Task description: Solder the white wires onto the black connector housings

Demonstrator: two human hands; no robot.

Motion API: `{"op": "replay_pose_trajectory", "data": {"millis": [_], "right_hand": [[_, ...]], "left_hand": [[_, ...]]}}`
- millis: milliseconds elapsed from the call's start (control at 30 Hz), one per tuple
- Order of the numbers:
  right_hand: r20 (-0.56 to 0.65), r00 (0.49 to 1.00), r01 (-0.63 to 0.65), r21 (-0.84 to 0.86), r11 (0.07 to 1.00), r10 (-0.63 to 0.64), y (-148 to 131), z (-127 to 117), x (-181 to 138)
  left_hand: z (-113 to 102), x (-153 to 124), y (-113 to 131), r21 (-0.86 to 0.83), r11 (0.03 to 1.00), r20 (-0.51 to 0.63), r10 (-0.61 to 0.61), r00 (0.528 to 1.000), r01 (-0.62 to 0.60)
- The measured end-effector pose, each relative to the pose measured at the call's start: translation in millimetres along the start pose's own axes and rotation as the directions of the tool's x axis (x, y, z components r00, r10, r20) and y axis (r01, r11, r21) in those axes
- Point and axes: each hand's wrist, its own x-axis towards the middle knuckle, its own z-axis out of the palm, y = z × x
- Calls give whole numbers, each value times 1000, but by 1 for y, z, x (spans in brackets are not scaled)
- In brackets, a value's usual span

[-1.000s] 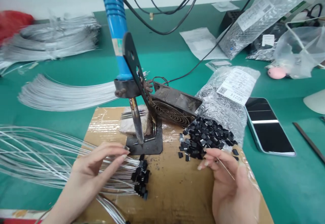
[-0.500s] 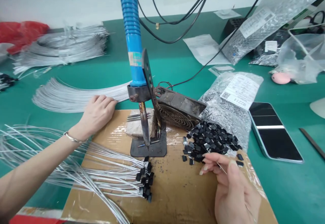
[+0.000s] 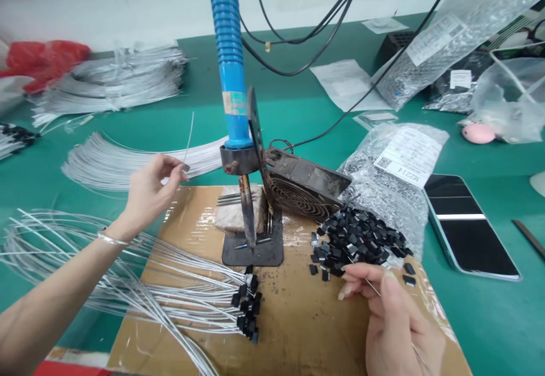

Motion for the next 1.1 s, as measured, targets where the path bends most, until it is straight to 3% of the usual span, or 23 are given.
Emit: {"op": "replay_pose_trajectory", "data": {"millis": [167,400,600,1100], "right_hand": [[14,1000,-1,15,1000,0,5,-5,1],[1,1000,-31,-9,999,32,4,-4,-1],[0,1000,-14,-36,999,14,4,-3,-1],[4,999,-41,-112,993,41,8,-5,-3]], "left_hand": [[-5,-6,6,-41,999,7,-32,999,33],[17,2,-9,115,981,99,145,985,-156],[27,10,-17,167,964,118,188,975,-206],[4,8,-9,-28,1000,-28,-13,1000,12]]}}
